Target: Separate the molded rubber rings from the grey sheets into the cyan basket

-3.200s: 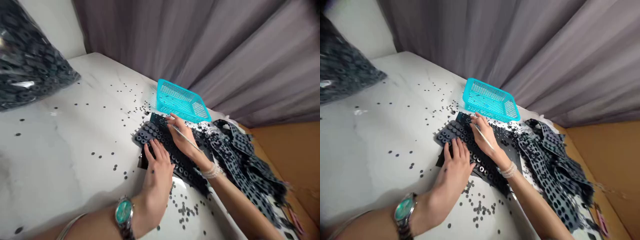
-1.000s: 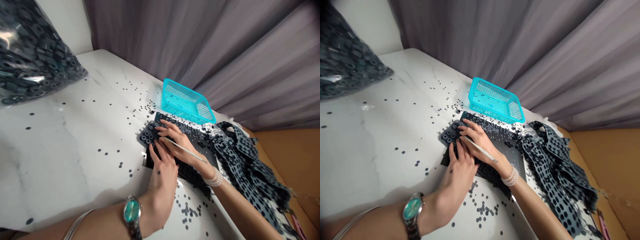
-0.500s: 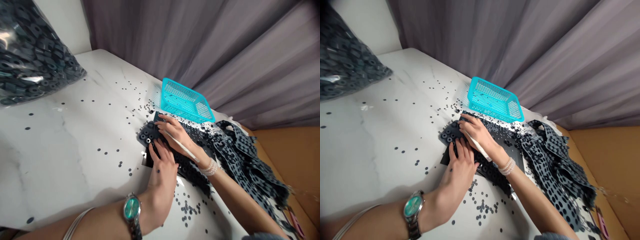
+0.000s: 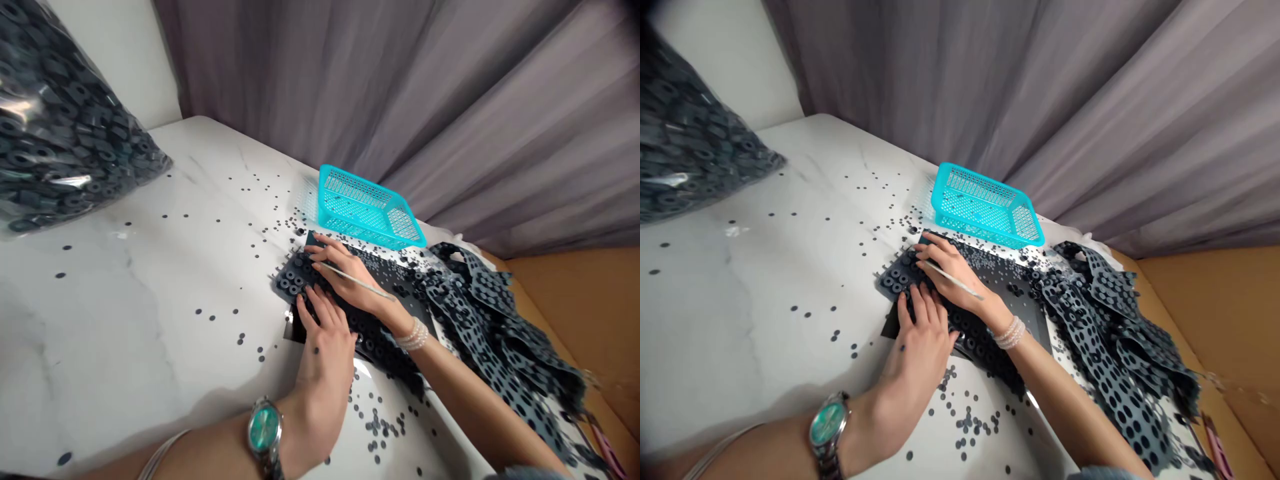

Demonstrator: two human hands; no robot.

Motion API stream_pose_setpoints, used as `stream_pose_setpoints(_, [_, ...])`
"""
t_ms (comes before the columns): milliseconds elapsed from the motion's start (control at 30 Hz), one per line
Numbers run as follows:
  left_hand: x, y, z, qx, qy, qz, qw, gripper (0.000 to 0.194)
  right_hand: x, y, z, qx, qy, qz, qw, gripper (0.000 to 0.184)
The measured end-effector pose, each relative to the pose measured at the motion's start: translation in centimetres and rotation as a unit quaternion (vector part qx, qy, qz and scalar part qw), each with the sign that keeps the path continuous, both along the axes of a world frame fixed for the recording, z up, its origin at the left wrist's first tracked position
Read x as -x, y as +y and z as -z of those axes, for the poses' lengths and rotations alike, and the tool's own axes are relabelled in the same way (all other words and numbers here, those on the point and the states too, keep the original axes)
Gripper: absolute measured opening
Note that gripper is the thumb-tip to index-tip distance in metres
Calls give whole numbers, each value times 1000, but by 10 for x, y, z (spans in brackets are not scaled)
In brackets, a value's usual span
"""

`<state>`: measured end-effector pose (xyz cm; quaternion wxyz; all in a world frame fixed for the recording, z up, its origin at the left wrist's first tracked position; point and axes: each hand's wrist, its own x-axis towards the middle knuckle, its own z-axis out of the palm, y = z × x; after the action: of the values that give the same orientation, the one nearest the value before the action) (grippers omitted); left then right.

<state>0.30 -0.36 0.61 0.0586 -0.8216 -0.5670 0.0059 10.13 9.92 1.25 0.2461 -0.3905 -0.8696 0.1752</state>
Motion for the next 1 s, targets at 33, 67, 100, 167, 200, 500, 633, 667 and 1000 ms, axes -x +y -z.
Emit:
stream_pose_setpoints(33, [0, 0, 0, 1, -1, 0, 1000, 55, 1, 0, -1, 3, -2, -5, 1000, 14])
stream_pose_setpoints(67, [0, 0, 1, 3, -4, 1, 1000, 57, 1, 0, -1, 6, -4, -9, 1000, 14])
stream_pose_setpoints(100, [0, 0, 1, 5, -6, 2, 1000, 58, 1, 0, -2, 8, -7, -13, 1000, 14])
stream_pose_setpoints(167, [-1, 0, 1, 5, -6, 4, 1000, 59, 0, 1, -2, 9, -12, -16, 1000, 13])
stream_pose_setpoints(200, [-1, 1, 1, 4, -4, 5, 1000, 58, 0, 1, -1, 8, -16, -17, 1000, 13])
stream_pose_setpoints(500, [0, -3, 3, -11, -7, 5, 1000, 57, 2, 19, 12, -73, -17, 38, 996, 18])
stream_pose_setpoints(633, [0, -4, 6, -17, -16, 4, 1000, 57, -7, 30, 11, -69, 65, 158, 983, 15])
stream_pose_setpoints(667, [0, -4, 6, -18, -16, 6, 1000, 57, -8, 29, 10, -55, 65, 156, 984, 14])
stream_pose_setpoints(1000, [2, -2, 2, -18, 19, 29, 999, 55, 6, -14, -10, 39, -12, -8, 999, 11])
